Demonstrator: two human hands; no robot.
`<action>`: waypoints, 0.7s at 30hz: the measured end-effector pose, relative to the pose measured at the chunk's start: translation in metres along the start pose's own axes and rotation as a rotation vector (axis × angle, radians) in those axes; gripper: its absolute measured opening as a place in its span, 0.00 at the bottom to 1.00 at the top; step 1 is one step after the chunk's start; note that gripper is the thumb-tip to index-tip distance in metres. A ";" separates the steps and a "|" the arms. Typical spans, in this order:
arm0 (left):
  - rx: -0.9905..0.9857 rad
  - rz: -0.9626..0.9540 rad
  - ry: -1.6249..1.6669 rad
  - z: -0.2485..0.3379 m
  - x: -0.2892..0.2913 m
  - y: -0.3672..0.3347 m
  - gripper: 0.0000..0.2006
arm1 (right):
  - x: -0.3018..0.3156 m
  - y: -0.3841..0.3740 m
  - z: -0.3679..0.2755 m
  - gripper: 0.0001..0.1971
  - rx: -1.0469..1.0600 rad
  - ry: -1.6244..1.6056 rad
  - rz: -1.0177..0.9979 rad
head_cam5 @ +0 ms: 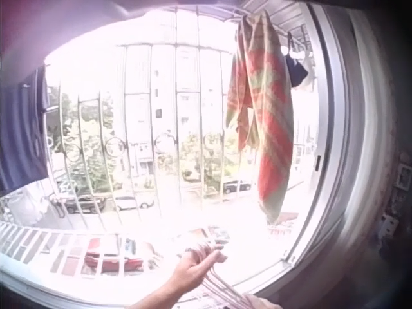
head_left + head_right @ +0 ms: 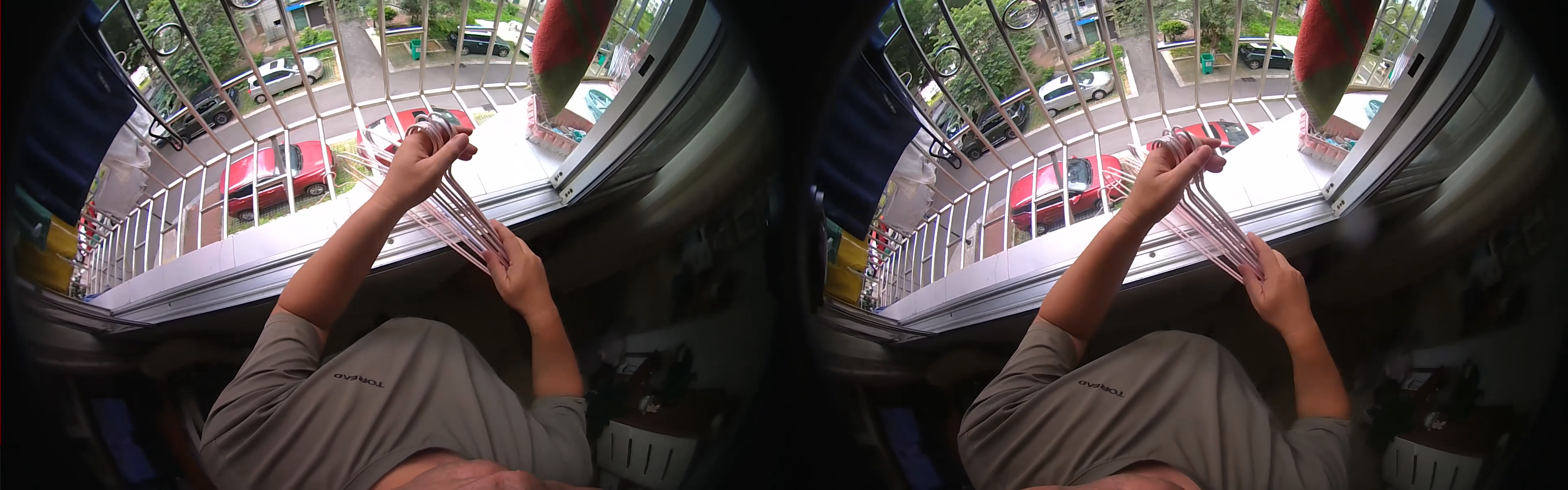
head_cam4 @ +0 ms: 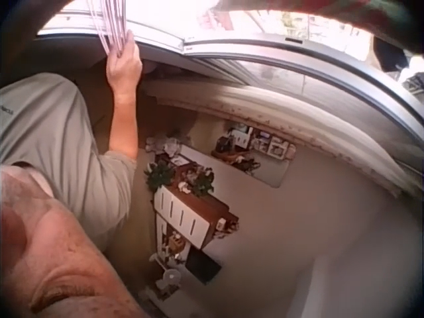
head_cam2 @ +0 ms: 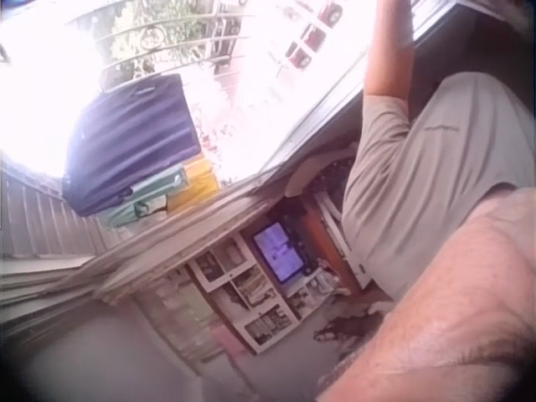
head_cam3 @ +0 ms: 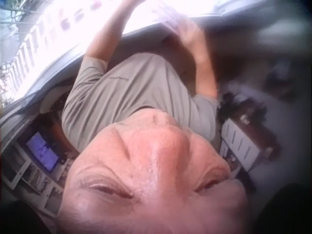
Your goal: Hanging various items of clothing on hangers and then hanging them on a laundry rack outside a window.
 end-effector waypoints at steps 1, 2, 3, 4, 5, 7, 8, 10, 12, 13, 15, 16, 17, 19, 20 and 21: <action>-0.048 -0.006 0.087 0.006 0.000 -0.001 0.18 | -0.002 0.000 -0.001 0.23 0.003 0.009 0.018; -0.018 -0.015 0.106 0.009 0.002 -0.006 0.20 | -0.008 -0.001 -0.001 0.26 -0.024 0.014 -0.027; -0.002 -0.003 0.093 0.012 0.004 -0.007 0.20 | -0.010 -0.002 -0.005 0.26 0.006 0.017 -0.016; 0.010 0.020 0.136 0.014 0.008 -0.009 0.22 | -0.012 -0.004 -0.009 0.26 0.041 -0.017 0.004; -0.001 0.024 0.185 0.018 0.011 -0.010 0.24 | -0.013 -0.006 -0.014 0.26 0.080 -0.057 0.014; 0.000 0.072 0.178 0.025 0.024 -0.012 0.23 | -0.012 -0.012 -0.023 0.27 0.150 -0.018 0.119; 0.024 0.107 0.193 0.028 0.033 -0.012 0.23 | -0.016 -0.016 -0.028 0.28 0.191 0.092 0.116; 0.065 0.187 0.234 0.032 0.050 -0.011 0.23 | -0.018 -0.024 -0.037 0.28 0.235 0.228 0.179; 0.074 0.226 0.291 0.036 0.062 -0.005 0.23 | -0.021 -0.032 -0.045 0.28 0.289 0.224 0.184; 0.049 0.213 0.361 0.040 0.065 -0.004 0.23 | -0.022 -0.036 -0.048 0.28 0.278 0.243 0.190; 0.061 0.214 0.248 0.048 0.076 -0.001 0.24 | -0.024 -0.044 -0.054 0.28 0.280 0.264 0.172; 0.037 0.235 0.266 0.051 0.081 0.001 0.25 | -0.026 -0.049 -0.059 0.28 0.296 0.228 0.137; -0.012 0.215 0.307 0.055 0.082 0.000 0.25 | -0.027 -0.054 -0.063 0.28 0.308 0.200 0.107; -0.015 0.239 0.269 0.063 0.097 -0.002 0.27 | -0.030 -0.065 -0.071 0.27 0.305 0.197 0.023; -0.034 0.240 0.265 0.068 0.104 -0.002 0.27 | -0.029 -0.071 -0.076 0.26 0.318 0.190 0.014; -0.068 0.223 0.254 0.073 0.111 -0.003 0.27 | -0.026 -0.079 -0.080 0.26 0.309 0.199 0.028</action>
Point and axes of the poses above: each hand's wrist, its own y-axis away from the middle knuckle, its own x-axis out of the back of the hand, z = x × y, the point moved 6 cm from there along -y, towards the middle knuckle, and after that the axes turned 11 degrees about y, right-handed, at the moved point
